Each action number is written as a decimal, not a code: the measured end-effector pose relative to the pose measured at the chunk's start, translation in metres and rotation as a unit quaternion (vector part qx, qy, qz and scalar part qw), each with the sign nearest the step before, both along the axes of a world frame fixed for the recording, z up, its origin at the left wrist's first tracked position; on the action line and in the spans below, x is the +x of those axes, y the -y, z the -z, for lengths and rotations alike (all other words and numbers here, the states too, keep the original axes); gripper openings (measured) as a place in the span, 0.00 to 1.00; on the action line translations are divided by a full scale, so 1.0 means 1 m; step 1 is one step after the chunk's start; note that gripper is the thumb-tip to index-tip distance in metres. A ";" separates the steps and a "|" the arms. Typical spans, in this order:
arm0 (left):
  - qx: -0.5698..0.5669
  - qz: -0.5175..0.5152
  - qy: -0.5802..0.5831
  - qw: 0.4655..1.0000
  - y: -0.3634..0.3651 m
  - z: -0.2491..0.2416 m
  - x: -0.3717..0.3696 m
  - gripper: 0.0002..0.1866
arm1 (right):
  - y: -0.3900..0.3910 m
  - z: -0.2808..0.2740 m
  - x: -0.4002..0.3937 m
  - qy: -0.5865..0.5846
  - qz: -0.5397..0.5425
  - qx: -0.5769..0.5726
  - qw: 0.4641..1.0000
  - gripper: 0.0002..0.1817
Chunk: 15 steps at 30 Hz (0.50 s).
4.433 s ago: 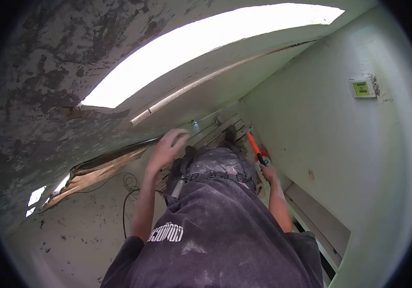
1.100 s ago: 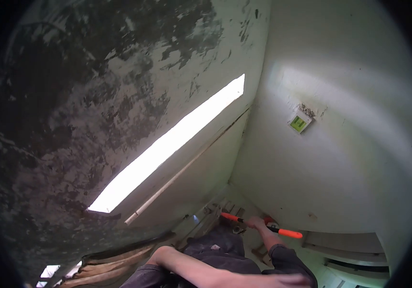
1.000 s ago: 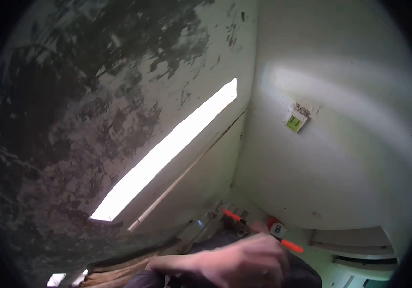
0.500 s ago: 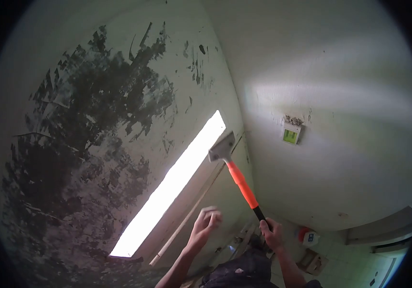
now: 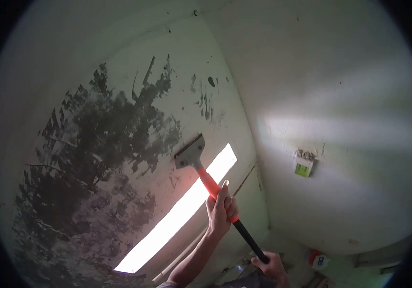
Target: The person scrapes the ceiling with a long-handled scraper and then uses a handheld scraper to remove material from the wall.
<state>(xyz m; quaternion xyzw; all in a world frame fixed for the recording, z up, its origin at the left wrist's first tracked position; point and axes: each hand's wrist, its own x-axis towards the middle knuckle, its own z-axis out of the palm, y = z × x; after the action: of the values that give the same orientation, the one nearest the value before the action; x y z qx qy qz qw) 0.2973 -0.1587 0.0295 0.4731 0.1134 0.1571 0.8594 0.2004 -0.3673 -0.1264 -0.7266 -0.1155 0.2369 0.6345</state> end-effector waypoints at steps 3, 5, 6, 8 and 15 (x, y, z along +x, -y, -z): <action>0.017 -0.034 -0.025 0.999 0.002 0.007 -0.001 0.18 | 0.020 -0.008 -0.007 0.018 0.021 -0.093 0.995 0.22; 0.000 -0.052 -0.042 0.998 0.006 0.013 -0.005 0.19 | 0.035 0.038 -0.016 0.036 -0.005 -0.099 0.994 0.21; 0.006 -0.058 -0.040 0.997 0.003 0.011 -0.008 0.19 | 0.039 0.057 -0.020 0.051 -0.027 -0.107 0.993 0.20; 0.017 -0.058 -0.036 0.998 -0.002 0.008 -0.007 0.19 | 0.039 0.057 -0.023 0.015 -0.024 -0.084 0.996 0.20; -0.090 0.097 0.009 0.991 -0.028 0.022 0.014 0.13 | 0.040 0.061 -0.040 -0.043 0.050 -0.092 0.994 0.20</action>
<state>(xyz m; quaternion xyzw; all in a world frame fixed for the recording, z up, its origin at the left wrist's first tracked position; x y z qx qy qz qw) 0.3109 -0.1306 0.0072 0.4012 0.0729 0.0664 0.9106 0.1601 -0.4069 -0.1876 -0.7757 -0.0297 0.2454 0.5807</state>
